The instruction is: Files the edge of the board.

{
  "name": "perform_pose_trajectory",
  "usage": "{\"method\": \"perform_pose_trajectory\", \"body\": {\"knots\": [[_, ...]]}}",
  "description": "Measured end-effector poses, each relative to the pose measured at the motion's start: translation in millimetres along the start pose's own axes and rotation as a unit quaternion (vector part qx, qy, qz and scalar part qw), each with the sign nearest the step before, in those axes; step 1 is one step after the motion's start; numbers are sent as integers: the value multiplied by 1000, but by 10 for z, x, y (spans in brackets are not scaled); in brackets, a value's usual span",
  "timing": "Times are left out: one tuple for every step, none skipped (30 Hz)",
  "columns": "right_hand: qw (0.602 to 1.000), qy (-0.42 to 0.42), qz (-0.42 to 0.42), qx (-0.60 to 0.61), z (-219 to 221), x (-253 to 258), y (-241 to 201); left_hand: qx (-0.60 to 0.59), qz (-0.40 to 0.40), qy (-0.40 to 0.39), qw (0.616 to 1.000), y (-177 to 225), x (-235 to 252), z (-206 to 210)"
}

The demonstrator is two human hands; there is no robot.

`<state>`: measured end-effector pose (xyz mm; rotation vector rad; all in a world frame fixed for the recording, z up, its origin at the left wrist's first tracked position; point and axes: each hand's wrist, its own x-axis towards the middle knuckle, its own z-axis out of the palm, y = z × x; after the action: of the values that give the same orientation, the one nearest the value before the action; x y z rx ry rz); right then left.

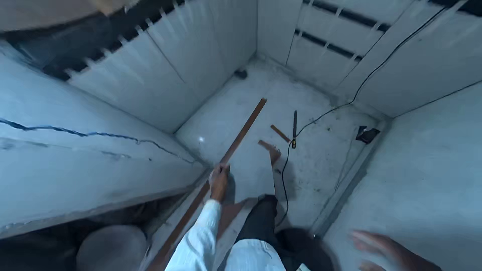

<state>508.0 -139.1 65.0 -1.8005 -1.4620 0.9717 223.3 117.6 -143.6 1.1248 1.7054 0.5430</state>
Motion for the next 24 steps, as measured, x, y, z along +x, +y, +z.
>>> {"method": "perform_pose_trajectory", "body": {"knots": [[997,-39,20,-60,-72,269,136,23,-8,-1,1000,33,122,182],[994,-60,20,-90,-162,553,262,41,-11,-1,999,151,252,340],[992,-69,12,-101,-261,803,376,47,-16,-4,999,275,322,470],[992,-73,-1,-101,-369,1048,503,47,-19,-5,999,386,372,591],[993,-77,-12,-90,-480,1301,657,50,-20,0,999,465,439,715],[994,-78,-20,-68,-572,1569,847,58,-20,7,998,499,526,844],[996,-75,-23,-39,-634,1858,1079,69,-25,14,997,514,628,984],[998,-65,-19,-11,-666,2166,1352,84,-32,17,996,505,743,1137],[999,-48,-8,-8,-676,2505,1666,97,-39,22,994,444,877,1320],[999,-32,7,-35,-668,2869,2012,110,-46,24,993,342,1013,1522],[996,-30,18,-78,-645,3243,2387,132,-53,21,990,233,1142,1727],[992,-29,14,-123,-593,3694,2792,154,-51,20,987,148,1332,1941],[988,-40,8,-151,-528,4159,3163,174,-47,25,983,43,1565,2164],[982,-60,19,-177,-460,4511,3501,190,-58,19,980,-108,1710,2390],[976,-76,34,-200,-373,4846,3855,199,-73,12,977,-282,1855,2623],[972,-88,48,-212,-261,5230,4212,195,-88,11,977,-454,2077,2847],[968,-107,72,-217,-129,5576,4564,181,-104,6,978,-652,2294,3058],[962,-126,107,-217,20,5827,4923,171,-118,3,978,-883,2465,3261],[956,-136,143,-217,199,6030,5279,167,-128,1,978,-1117,2645,3441],[947,-146,183,-222,394,6181,5618,174,-135,-1,975,-1340,2823,3597],[934,-154,224,-231,591,6261,5929,188,-132,1,973,-1566,2974,3736],[921,-158,258,-244,787,6299,6210,205,-126,0,971,-1761,3093,3842],[912,-157,278,-259,987,6339,6472,224,-124,-5,967,-1928,3216,3914],[904,-150,292,-272,1172,6388,6702,240,-115,-10,964,-2100,3349,3962]]}}
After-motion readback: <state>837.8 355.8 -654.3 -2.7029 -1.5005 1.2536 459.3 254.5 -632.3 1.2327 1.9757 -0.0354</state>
